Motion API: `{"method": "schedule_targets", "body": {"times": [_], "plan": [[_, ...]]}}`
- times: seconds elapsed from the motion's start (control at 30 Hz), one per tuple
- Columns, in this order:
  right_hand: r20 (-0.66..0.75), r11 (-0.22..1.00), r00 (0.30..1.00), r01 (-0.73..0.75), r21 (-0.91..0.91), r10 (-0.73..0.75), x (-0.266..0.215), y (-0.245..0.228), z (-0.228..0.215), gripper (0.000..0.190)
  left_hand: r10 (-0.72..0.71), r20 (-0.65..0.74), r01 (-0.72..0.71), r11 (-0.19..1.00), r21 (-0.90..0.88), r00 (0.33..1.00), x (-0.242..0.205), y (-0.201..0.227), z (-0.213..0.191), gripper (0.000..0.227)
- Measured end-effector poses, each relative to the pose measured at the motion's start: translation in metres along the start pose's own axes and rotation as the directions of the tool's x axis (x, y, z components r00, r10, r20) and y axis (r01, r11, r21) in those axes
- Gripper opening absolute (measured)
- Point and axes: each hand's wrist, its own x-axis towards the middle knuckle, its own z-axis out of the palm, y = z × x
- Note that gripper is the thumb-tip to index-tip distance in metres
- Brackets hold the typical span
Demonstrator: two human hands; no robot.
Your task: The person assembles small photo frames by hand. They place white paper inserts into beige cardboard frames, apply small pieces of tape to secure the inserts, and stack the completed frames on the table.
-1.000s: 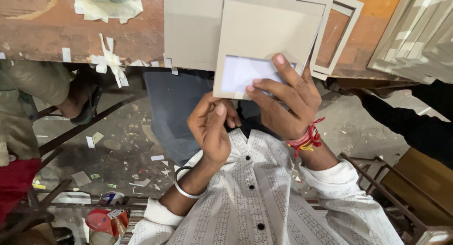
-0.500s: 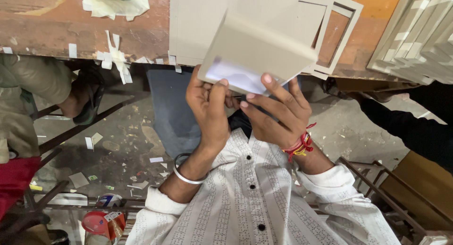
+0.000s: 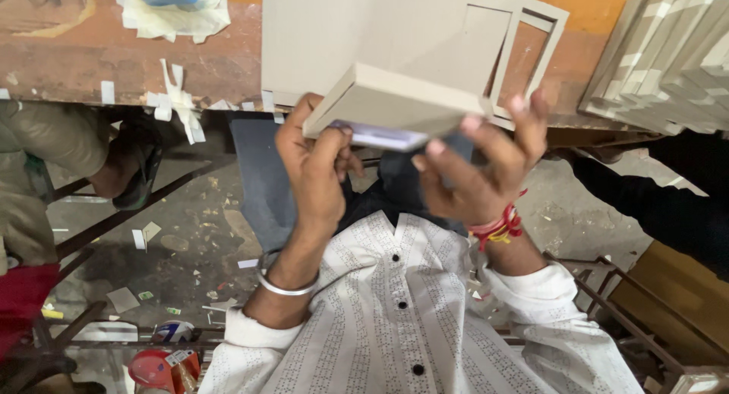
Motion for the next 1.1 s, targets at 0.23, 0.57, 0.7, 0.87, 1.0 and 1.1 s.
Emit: {"method": "schedule_targets", "body": {"times": [0.23,0.57,0.7,0.87,1.0,1.1], "plan": [[0.243,0.947,0.932,-0.303,0.107,0.270,-0.001,0.009,-0.010,0.042,0.156,0.140,-0.178,0.970,0.163,0.978,0.026,0.029,-0.003,0.036],[0.203,0.944,0.931,-0.322,0.068,0.303,-0.003,0.014,0.003,0.059,0.501,0.217,-0.532,0.662,0.527,0.838,0.023,0.015,-0.009,0.048],[0.368,0.946,0.876,-0.320,-0.040,0.312,0.029,0.033,0.001,0.086,0.502,0.296,-0.552,0.498,0.669,0.813,0.032,0.018,-0.008,0.054],[0.546,0.939,0.764,-0.272,-0.211,0.344,0.066,0.039,0.020,0.095,0.470,0.319,-0.542,0.479,0.690,0.823,0.037,0.021,-0.007,0.051],[0.592,0.963,0.760,-0.230,-0.143,0.270,0.066,0.044,0.020,0.081,0.466,0.272,-0.519,0.563,0.643,0.842,0.034,0.011,-0.015,0.043],[0.572,0.969,0.790,-0.245,-0.032,0.219,0.057,0.049,0.019,0.071,0.467,0.267,-0.523,0.597,0.609,0.843,0.031,0.006,-0.022,0.039]]}}
